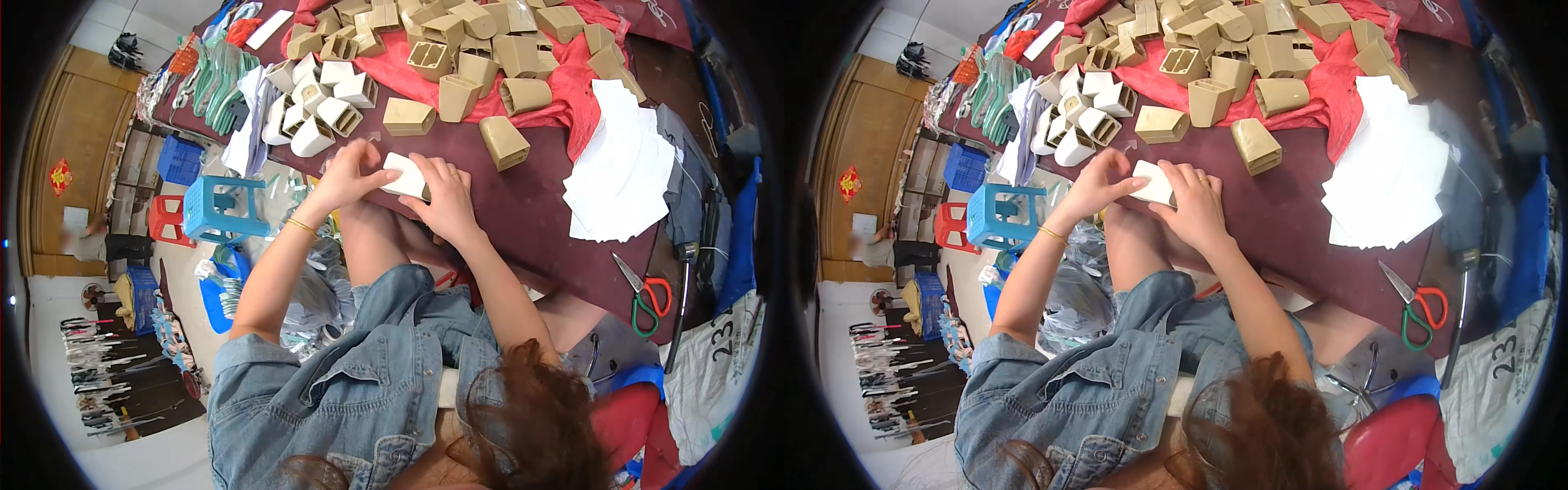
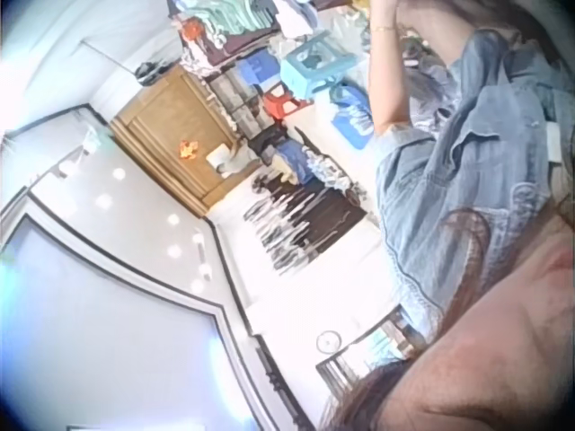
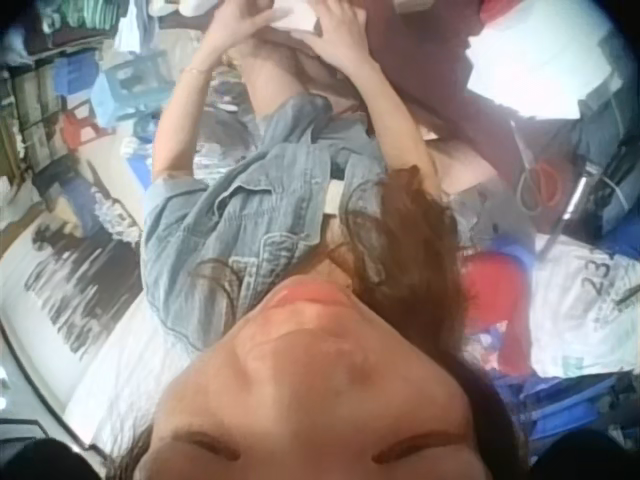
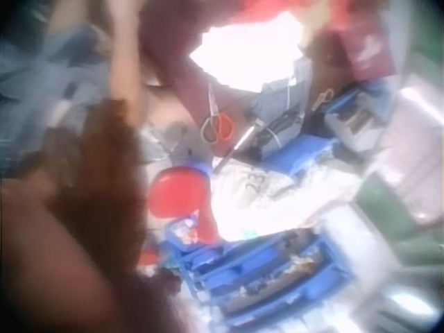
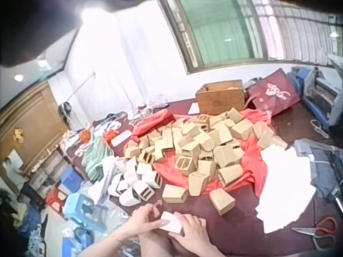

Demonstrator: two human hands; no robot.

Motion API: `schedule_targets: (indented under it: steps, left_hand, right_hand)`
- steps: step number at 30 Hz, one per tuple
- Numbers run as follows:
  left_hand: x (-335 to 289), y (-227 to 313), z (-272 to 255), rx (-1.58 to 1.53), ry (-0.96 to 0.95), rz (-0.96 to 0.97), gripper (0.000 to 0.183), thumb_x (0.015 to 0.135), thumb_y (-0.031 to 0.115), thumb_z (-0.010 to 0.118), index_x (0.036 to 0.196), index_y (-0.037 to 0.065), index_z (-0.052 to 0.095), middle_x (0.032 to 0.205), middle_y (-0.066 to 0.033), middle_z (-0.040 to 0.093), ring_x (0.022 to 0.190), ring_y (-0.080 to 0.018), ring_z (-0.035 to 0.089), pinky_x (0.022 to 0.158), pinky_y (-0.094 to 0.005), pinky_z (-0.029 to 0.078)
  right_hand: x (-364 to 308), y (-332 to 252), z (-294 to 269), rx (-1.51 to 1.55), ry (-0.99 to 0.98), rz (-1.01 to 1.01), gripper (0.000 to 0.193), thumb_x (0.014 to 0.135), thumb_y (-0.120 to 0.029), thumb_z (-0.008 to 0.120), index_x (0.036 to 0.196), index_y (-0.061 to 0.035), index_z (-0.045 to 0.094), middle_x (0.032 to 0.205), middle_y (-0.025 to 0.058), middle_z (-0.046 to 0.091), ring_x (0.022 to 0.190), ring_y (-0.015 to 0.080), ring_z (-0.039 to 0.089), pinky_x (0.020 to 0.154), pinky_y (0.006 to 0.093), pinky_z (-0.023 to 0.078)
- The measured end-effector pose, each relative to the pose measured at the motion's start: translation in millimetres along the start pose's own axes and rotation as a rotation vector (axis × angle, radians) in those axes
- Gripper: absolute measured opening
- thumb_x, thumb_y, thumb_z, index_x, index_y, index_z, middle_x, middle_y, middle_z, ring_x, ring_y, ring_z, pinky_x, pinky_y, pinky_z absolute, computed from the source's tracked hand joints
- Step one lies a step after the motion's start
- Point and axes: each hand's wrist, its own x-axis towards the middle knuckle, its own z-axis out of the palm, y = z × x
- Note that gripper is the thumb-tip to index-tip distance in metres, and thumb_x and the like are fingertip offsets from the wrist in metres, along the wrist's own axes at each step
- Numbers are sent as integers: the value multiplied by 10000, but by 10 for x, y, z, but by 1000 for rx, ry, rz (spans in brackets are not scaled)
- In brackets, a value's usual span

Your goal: The worker is assembling and reinforcing shoe heel components by inserting liners and using a hammer to secure them.

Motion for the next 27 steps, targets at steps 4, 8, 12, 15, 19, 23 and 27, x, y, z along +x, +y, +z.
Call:
schedule_targets:
  steps: [4, 8, 12, 15, 19, 23, 27]
  left_hand:
    - [39, 127, -46, 55, -149, -104, 350, 783, 327, 722, 778, 31, 536, 715, -67, 530, 678, -184, 513, 607, -343, 411]
    - [43, 105, -24, -42, -139, 43, 241, 816, 211, 678, 778, 32, 522, 723, -80, 512, 699, -214, 499, 628, -348, 405]
    - [-60, 195, -29, 129, 7, 379, 169, 805, 118, 653, 787, 33, 509, 776, -100, 503, 771, -279, 468, 694, -353, 403]
    - [-109, 146, -13, 79, 41, 308, 178, 792, 106, 665, 798, 31, 504, 805, -102, 511, 779, -280, 473, 704, -348, 412]
    - [-45, 334, -1, -159, -3, 26, 200, 770, 110, 706, 800, 13, 534, 809, -82, 545, 746, -195, 526, 667, -310, 445]
    - [-8, 211, 41, -97, -10, -104, 140, 737, 92, 729, 773, 7, 623, 734, -81, 570, 686, -172, 555, 640, -298, 460]
    - [25, 278, 92, 117, 71, 97, 112, 727, 66, 711, 772, 7, 627, 750, -110, 594, 653, -205, 580, 615, -310, 467]
  right_hand:
    - [8, -8, -4, 15, 12, 8, 647, 707, -275, 744, 1271, -105, 475, 1115, 71, 529, 1040, 255, 506, 914, 400, 323]
    - [41, -48, 45, 3, 38, 35, 626, 695, -266, 754, 1234, -103, 482, 1054, 75, 527, 1000, 263, 506, 868, 410, 326]
    - [96, -63, 100, -40, 90, 74, 617, 691, -269, 757, 1217, -109, 477, 1017, 74, 521, 976, 263, 497, 829, 415, 321]
    - [118, -72, 127, -46, 57, 75, 614, 695, -281, 756, 1213, -114, 472, 1007, 67, 514, 972, 255, 486, 814, 415, 315]
    - [111, -55, 118, -79, 69, 45, 620, 700, -300, 753, 1220, -114, 469, 1022, 55, 509, 976, 245, 476, 813, 407, 312]
    - [108, -37, 133, -66, 60, 22, 640, 701, -301, 750, 1239, -113, 458, 1038, 53, 510, 980, 247, 474, 809, 404, 315]
    - [128, -14, 121, -52, 18, 28, 648, 697, -296, 750, 1244, -110, 457, 1047, 55, 512, 981, 246, 477, 804, 403, 319]
